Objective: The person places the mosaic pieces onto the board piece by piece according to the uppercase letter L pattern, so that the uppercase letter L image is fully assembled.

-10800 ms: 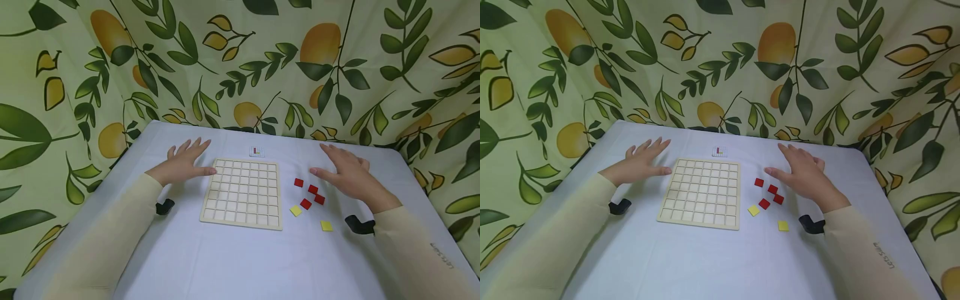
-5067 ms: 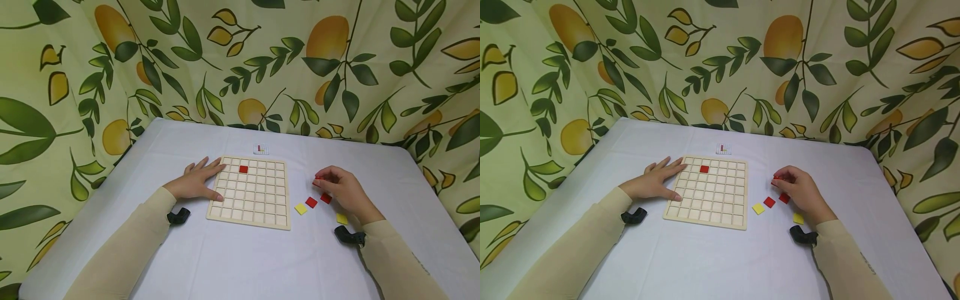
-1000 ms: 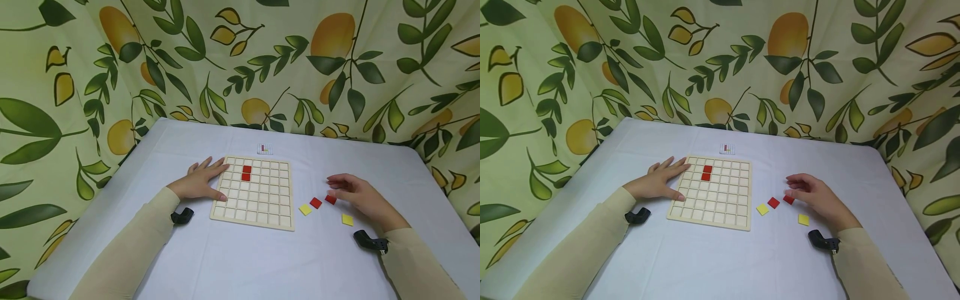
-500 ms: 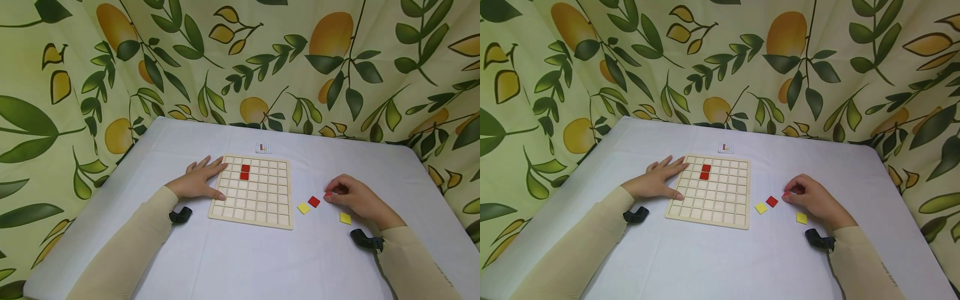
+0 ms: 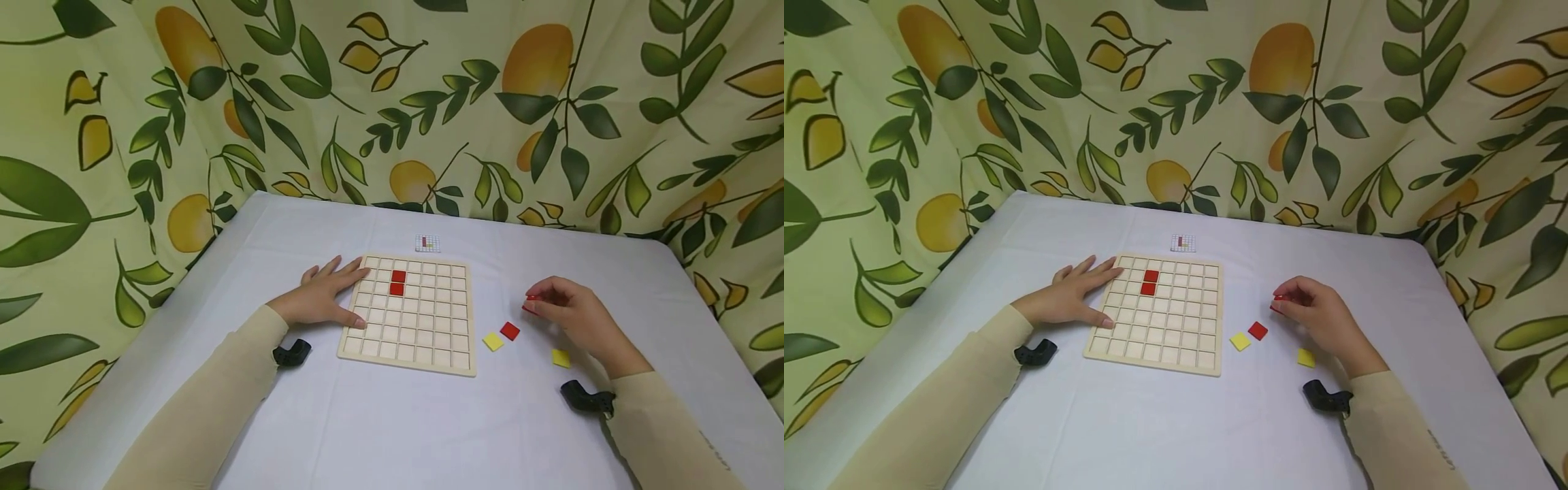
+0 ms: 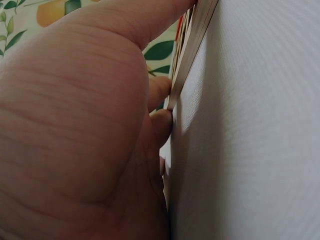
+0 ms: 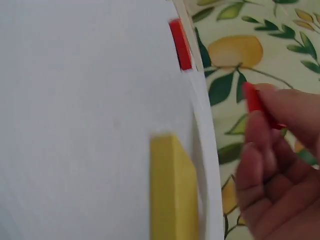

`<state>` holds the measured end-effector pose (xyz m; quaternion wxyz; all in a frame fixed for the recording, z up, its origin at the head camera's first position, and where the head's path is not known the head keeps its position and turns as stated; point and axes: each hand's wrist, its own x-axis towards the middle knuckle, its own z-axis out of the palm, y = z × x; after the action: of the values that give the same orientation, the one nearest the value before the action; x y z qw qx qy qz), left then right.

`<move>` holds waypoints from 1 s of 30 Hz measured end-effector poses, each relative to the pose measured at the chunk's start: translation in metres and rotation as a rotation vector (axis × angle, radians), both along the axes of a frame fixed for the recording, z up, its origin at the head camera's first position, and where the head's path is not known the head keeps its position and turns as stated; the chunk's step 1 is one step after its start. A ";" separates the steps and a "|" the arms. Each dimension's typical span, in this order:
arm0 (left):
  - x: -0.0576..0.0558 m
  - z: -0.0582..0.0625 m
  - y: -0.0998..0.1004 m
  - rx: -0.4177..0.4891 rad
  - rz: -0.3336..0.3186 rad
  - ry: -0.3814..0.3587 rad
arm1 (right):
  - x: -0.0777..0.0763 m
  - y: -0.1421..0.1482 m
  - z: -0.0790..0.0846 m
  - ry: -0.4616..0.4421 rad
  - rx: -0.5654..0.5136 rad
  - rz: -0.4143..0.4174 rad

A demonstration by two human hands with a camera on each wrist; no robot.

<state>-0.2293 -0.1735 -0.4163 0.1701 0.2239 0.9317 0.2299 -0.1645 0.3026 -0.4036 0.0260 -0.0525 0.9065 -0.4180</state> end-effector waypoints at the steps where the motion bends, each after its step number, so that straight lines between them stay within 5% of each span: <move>1: 0.000 0.000 -0.001 -0.001 0.002 0.001 | 0.001 -0.003 0.003 0.006 -0.018 0.004; 14: 0.002 0.001 -0.002 0.013 -0.005 -0.005 | 0.013 -0.057 0.029 0.040 -0.177 0.122; 30: 0.002 -0.001 -0.001 0.007 0.005 0.004 | -0.014 -0.147 0.022 0.006 -0.255 0.225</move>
<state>-0.2275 -0.1748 -0.4173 0.1667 0.2229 0.9317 0.2332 -0.1790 0.1554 -0.3818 0.0630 -0.1577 0.8348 -0.5238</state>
